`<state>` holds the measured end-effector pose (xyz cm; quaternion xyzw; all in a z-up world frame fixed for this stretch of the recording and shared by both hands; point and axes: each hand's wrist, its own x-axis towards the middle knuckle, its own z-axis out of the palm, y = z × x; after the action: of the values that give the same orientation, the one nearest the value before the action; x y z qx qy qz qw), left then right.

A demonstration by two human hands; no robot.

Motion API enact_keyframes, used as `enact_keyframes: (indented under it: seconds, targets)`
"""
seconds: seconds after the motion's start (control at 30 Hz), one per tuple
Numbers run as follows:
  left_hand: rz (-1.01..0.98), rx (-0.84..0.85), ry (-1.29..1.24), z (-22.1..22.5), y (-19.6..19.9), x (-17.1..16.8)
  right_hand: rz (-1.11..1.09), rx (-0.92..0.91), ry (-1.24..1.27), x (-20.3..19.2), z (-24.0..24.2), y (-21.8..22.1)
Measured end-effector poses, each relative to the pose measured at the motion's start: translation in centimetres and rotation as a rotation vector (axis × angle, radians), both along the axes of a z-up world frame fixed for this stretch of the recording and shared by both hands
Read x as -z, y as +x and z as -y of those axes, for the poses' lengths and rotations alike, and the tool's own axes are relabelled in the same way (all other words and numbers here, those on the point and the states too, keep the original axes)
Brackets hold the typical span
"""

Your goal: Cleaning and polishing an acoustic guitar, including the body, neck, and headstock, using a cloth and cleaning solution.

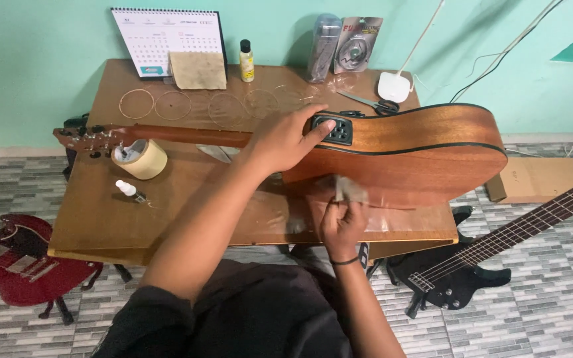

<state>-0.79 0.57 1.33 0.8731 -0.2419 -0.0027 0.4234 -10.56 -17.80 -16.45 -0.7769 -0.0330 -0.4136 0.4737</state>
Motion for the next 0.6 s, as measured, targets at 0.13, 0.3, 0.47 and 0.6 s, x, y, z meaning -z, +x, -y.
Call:
enact_keyframes:
  seconds: [0.13,0.3,0.47,0.6]
  targets:
    - [0.008,-0.002,0.019,0.0,0.5,0.3,0.057,0.109,-0.494,-0.7,-1.9,0.9]
    - [0.033,-0.015,0.054,0.0,0.9,0.7,-0.212,0.027,-0.953,-1.4,-6.5,0.9]
    - [0.058,-0.014,0.033,0.0,0.7,0.5,-0.311,0.137,-0.934,0.5,-4.2,-0.9]
    - [0.027,0.019,0.028,-0.6,0.3,-0.4,-0.176,0.285,-0.917,-6.3,-4.7,-0.1]
